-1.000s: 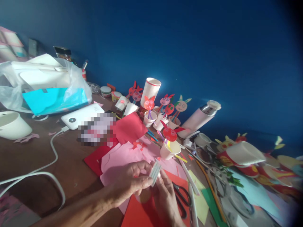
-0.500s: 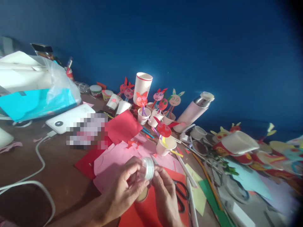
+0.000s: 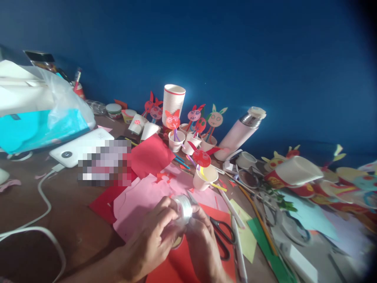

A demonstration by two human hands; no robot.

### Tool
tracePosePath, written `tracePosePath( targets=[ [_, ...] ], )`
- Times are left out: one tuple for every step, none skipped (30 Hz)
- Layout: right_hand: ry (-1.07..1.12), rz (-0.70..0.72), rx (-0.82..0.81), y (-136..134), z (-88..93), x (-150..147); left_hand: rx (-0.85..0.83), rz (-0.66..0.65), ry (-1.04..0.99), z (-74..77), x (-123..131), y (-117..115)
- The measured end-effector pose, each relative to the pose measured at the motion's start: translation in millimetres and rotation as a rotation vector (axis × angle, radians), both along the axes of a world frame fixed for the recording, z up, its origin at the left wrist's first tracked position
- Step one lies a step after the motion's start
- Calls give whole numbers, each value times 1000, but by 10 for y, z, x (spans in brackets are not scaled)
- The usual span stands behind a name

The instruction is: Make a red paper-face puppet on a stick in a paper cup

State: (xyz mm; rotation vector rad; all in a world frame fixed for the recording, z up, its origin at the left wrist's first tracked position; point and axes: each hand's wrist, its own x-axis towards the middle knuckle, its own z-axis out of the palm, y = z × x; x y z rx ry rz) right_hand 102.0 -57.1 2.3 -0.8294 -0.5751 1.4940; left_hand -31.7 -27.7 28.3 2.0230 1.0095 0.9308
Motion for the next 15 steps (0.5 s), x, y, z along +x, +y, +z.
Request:
tracePosePath(
  targets=[
    [3,-6,-5,1,-1,0,17,9,10,-8,-4,1],
    [5,-10,-12,2,0,-1,36,12,22,-20,-7,1],
    [6,-13,-16,4,4,-2,53,14,34,-34,-10,1],
    [9,-14,-22,5,9,-3,62,9,48,-48,-12,1],
    [13,-10,-24,7,14,-4,64,12,57,-61,-12,0],
    [20,-6,-25,8,19,-5,57,15,64,-71,-12,-2],
    [32,-3,-24,9,23,-6,43,21,63,-77,-9,-6],
    [44,-3,-25,9,24,-7,24,20,54,-81,-3,-12],
    [50,-8,-27,9,22,-8,4,28,37,-82,7,-20],
    [53,-12,-28,9,16,-9,-14,39,14,-80,20,-29],
    [54,-14,-31,7,8,-11,-30,56,-15,-78,35,-39],
    [52,-10,-38,5,-2,-13,-43,76,-45,-74,52,-49],
    [51,-2,-45,3,-13,-16,-54,99,-74,-71,68,-58],
    [54,5,-55,1,-22,-19,-63,116,-92,-68,82,-65],
    [62,8,-63,-1,-29,-23,-71,127,-103,-64,92,-67]
  ],
)
